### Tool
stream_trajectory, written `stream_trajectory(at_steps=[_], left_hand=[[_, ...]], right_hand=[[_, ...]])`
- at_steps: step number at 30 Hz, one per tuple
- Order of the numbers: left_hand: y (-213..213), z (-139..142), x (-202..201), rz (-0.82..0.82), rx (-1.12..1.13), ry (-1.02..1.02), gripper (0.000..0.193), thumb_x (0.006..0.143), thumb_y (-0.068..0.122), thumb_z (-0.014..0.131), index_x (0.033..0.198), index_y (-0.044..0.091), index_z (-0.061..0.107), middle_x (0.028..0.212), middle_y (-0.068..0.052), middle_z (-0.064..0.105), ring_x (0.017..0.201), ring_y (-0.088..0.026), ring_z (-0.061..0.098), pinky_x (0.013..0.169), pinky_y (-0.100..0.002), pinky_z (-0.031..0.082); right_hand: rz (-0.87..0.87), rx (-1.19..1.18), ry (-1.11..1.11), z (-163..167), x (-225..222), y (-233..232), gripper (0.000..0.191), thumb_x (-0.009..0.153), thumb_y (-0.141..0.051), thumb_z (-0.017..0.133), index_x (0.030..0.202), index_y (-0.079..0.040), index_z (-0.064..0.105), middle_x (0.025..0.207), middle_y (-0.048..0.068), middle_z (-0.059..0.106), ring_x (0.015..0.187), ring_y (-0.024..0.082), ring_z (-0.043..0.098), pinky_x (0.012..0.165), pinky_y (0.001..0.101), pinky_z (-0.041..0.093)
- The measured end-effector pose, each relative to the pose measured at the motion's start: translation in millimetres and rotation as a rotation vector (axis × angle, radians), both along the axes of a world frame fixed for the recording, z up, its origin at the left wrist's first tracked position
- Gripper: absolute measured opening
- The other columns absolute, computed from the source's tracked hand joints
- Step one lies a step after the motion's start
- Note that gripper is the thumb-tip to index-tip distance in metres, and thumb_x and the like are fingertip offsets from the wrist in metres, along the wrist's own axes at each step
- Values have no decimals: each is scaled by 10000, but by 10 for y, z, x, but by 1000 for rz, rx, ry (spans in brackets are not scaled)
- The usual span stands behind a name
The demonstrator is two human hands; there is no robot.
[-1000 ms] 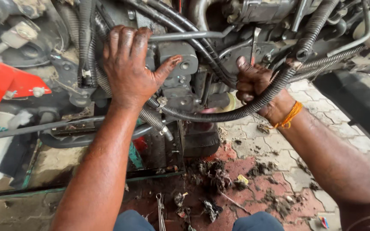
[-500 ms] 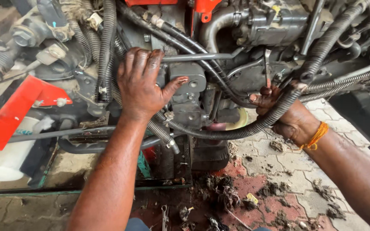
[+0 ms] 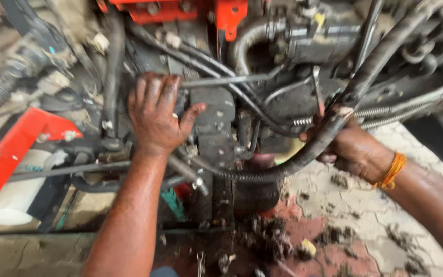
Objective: The person uses a wrench to tighten bolts on a vehicle engine. They repeatedly reposition the wrench and their hands to access different fasteners within the engine bay.
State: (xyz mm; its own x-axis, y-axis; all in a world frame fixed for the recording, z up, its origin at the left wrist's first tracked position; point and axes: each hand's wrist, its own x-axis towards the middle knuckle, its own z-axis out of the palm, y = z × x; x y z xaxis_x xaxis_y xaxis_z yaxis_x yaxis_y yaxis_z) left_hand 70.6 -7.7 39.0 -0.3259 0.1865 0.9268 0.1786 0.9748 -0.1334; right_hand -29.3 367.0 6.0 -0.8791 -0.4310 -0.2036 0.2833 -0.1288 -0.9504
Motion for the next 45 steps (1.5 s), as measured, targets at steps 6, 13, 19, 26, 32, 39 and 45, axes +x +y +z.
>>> stream_trajectory(at_steps=[6, 13, 19, 26, 32, 39, 45], left_hand=[[-12, 18, -25, 28, -4, 9, 694, 1001, 722, 549, 1202, 69, 670, 1157, -88, 616, 1190, -304, 580, 918, -476, 488], [-9, 2, -50, -29, 62, 1, 676, 996, 712, 621, 1203, 70, 663, 1155, -96, 604, 1204, -295, 554, 945, -480, 484], [-22, -15, -27, -52, 80, 23, 681, 985, 710, 643, 1227, 74, 666, 1184, -86, 604, 1239, -298, 535, 978, -481, 472], [-49, -64, -10, -81, 111, 0, 679, 1028, 705, 619, 1237, 62, 678, 1195, -85, 611, 1263, -299, 535, 999, -479, 460], [-32, -61, 1, -77, 106, 21, 676, 1033, 707, 617, 1237, 66, 678, 1204, -89, 601, 1271, -297, 521, 1029, -493, 452], [-10, -91, 6, -43, 97, 1, 659, 1045, 696, 621, 1255, 74, 671, 1229, -92, 590, 1296, -298, 500, 1018, -496, 437], [-8, -92, -2, -24, 96, -3, 656, 1051, 699, 616, 1245, 75, 672, 1229, -97, 591, 1287, -295, 504, 1007, -493, 436]], right_hand=[[-38, -14, -46, 93, 50, 0, 101, 968, -75, 596, 884, -71, 540, 823, 144, 721, 558, 130, 641, 343, 250, 406], [-64, -137, -61, 88, -11, -16, 340, 1081, -328, 491, 1080, -32, 658, 620, 41, 546, 493, 153, 545, 399, 274, 450], [66, -293, -84, -47, -35, -206, 365, 1059, -368, 438, 1175, -83, 635, 714, 52, 640, 471, 134, 552, 380, 245, 450], [-166, -204, 138, 35, 109, -596, 110, 1098, -190, 418, 1105, -129, 509, 869, 45, 656, 525, 138, 492, 450, 279, 435], [-266, -337, 143, 246, 269, -1077, 116, 1104, -132, 420, 1056, -91, 517, 900, 46, 639, 738, 159, 605, 689, 312, 549], [-302, -411, 98, 176, 229, -1102, 158, 1082, -112, 380, 1064, -98, 536, 838, 18, 593, 689, 138, 556, 700, 336, 572], [-94, -706, -31, -49, 267, -907, 217, 1131, -219, 360, 1030, -105, 514, 702, -28, 402, 596, 106, 378, 543, 252, 355]])
